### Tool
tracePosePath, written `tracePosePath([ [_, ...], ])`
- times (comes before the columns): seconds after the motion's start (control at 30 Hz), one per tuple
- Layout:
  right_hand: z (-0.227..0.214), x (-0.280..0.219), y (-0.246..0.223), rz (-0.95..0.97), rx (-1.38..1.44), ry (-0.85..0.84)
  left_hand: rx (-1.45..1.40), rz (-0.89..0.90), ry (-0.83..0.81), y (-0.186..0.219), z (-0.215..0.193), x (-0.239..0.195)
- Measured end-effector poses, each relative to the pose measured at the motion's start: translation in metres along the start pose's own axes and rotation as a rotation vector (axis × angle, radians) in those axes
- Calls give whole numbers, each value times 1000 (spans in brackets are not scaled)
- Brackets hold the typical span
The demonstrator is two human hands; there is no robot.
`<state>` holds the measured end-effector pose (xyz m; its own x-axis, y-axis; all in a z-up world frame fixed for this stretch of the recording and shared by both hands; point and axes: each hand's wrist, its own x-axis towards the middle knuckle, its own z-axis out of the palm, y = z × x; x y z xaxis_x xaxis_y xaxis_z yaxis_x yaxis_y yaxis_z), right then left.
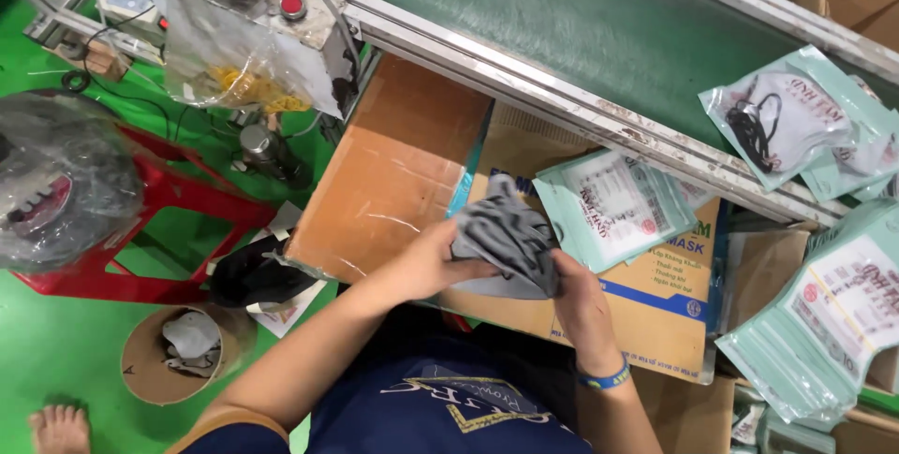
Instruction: The recorder is taking face masks off a conveyor belt and putting them into plastic bags, then placing the bags into a box.
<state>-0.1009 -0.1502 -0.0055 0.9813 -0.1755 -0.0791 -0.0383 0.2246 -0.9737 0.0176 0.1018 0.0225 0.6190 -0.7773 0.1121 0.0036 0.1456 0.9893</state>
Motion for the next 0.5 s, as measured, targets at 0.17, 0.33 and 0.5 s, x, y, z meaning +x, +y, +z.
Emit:
tracePosePath([
  [0.17,47,9,-38,-126,-543,-167,694,237,125,9,-18,9],
  [0.33,28,38,44,-288,-773,-164,949,324,147,-72,-36,13],
  [0.5,21,15,41,160,-196,-5,337,47,274,-14,-6,-1],
])
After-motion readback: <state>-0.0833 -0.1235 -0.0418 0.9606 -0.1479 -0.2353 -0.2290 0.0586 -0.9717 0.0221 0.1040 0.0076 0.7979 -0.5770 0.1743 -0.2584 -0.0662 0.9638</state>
